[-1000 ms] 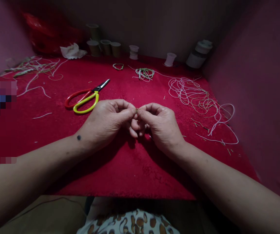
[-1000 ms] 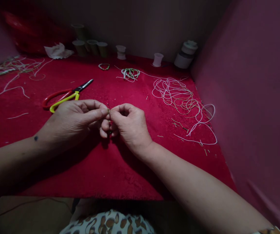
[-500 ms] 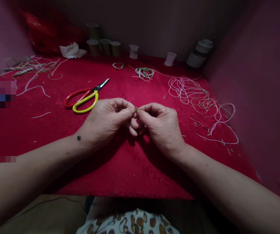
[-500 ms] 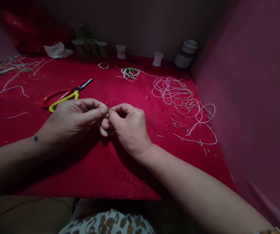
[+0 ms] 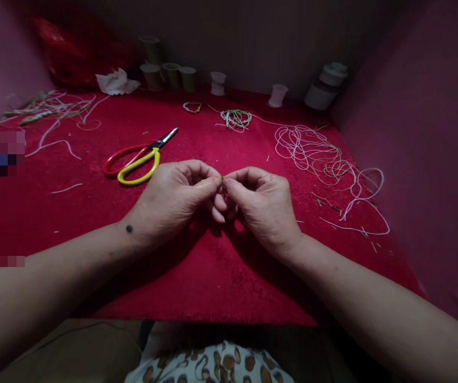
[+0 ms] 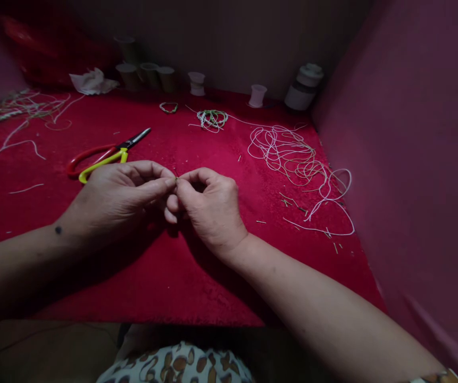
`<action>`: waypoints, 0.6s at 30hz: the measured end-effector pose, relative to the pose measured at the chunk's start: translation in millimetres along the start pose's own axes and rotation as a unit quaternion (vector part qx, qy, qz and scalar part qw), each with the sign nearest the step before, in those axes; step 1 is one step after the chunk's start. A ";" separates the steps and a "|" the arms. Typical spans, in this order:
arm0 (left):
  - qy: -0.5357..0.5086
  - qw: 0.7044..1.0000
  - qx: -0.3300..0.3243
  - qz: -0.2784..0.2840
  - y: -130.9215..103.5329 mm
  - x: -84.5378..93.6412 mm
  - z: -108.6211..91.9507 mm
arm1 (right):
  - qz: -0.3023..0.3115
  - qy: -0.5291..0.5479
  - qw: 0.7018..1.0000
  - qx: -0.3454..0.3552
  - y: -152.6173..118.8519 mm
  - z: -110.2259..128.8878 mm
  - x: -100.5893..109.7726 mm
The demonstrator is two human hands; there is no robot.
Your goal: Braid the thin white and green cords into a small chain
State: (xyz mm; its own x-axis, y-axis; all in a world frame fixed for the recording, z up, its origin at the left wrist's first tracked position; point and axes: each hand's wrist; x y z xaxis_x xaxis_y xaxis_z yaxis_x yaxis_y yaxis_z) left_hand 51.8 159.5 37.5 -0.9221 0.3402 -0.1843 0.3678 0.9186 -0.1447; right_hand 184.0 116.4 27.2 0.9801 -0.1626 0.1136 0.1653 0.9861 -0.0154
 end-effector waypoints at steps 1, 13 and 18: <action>0.002 1.000 -0.001 0.003 -0.2 0.1 0.2 | -0.002 -0.003 1.000 0.002 0.0 0.1 -0.1; -0.009 1.000 -0.011 0.018 0.5 -0.9 1.7 | -0.018 -0.029 0.999 0.028 2.3 -2.8 -1.5; -0.020 0.999 -0.016 0.026 0.0 -0.7 2.0 | -0.016 -0.028 0.999 0.026 3.1 -1.8 -1.9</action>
State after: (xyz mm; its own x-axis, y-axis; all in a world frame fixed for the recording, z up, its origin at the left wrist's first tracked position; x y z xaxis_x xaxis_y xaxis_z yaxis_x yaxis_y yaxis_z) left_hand 52.7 158.8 35.7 -0.8963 0.3791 -0.2299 0.4097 0.9064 -0.1029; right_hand 182.9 119.7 25.1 0.9665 -0.1931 0.1694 0.1890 0.9812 0.0399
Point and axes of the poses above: each hand's wrist, its own y-axis towards the middle knuckle, its own x-axis out of the back of the hand, z = x × y, and after that the axes turned 13 degrees about -y, right-handed
